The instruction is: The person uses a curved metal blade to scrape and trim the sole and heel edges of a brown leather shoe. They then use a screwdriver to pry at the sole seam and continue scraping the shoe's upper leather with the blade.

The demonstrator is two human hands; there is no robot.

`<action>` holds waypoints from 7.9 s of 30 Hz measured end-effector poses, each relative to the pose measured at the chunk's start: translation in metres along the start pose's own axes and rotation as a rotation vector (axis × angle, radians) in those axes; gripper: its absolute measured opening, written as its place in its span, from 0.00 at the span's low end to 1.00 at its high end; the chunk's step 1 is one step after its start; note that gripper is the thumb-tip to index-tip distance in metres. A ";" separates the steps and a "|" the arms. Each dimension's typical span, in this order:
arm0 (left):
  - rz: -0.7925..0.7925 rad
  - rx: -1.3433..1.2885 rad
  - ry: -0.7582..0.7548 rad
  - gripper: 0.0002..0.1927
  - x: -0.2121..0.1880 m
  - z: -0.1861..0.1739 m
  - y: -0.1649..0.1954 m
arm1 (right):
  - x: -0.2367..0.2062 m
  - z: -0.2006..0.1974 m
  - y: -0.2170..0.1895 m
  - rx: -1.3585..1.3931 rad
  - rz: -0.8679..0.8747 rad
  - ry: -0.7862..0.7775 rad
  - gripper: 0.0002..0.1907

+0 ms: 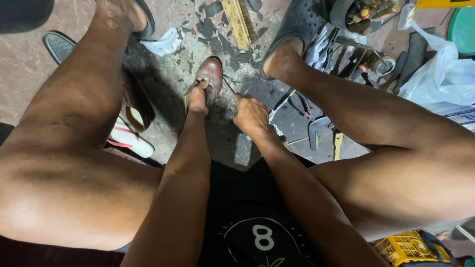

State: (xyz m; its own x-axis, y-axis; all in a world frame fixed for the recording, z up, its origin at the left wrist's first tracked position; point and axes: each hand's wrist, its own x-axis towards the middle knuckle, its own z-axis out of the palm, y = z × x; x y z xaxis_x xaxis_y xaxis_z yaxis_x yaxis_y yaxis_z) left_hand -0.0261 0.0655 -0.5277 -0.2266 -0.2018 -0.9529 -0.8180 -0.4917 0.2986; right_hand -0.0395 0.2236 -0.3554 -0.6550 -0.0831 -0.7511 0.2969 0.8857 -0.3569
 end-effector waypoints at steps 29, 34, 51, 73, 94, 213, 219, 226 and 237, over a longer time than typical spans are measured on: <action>0.266 -0.735 -1.215 0.26 -0.402 0.006 0.093 | -0.173 -0.083 -0.019 1.081 -0.757 0.390 0.39; 0.533 -0.769 -1.160 0.14 -0.445 -0.017 0.059 | -0.223 -0.057 -0.026 1.263 -0.746 0.294 0.37; 0.330 -0.823 -1.342 0.34 -0.545 0.014 0.048 | -0.325 -0.057 0.291 1.459 -0.103 0.720 0.19; 0.453 -0.666 -0.967 0.21 -0.416 0.014 0.096 | -0.134 0.065 0.294 0.084 0.532 0.362 0.42; 0.453 -0.536 -0.975 0.30 -0.508 -0.004 0.048 | -0.182 -0.025 0.197 0.736 -0.093 0.838 0.06; 0.470 -0.271 -0.983 0.32 -0.464 0.004 0.048 | -0.257 -0.141 0.039 0.107 -0.580 0.767 0.41; 0.467 -0.218 -0.904 0.32 -0.463 0.005 0.050 | -0.256 -0.146 0.037 0.128 -0.554 0.719 0.43; 0.523 -0.209 -0.881 0.33 -0.464 0.008 0.050 | -0.244 -0.141 0.035 0.165 -0.560 0.722 0.44; 0.538 -0.239 -0.846 0.31 -0.465 0.008 0.034 | -0.216 -0.151 0.034 0.269 -0.673 0.952 0.21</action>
State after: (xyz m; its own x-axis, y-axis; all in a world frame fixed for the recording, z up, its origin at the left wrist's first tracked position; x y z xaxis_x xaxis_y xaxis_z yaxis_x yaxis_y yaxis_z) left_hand 0.0472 0.1498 -0.0747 -0.9054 0.1721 -0.3882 -0.3927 -0.6872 0.6112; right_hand 0.0067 0.3411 -0.1215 -0.9525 -0.0211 0.3037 -0.2413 0.6607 -0.7108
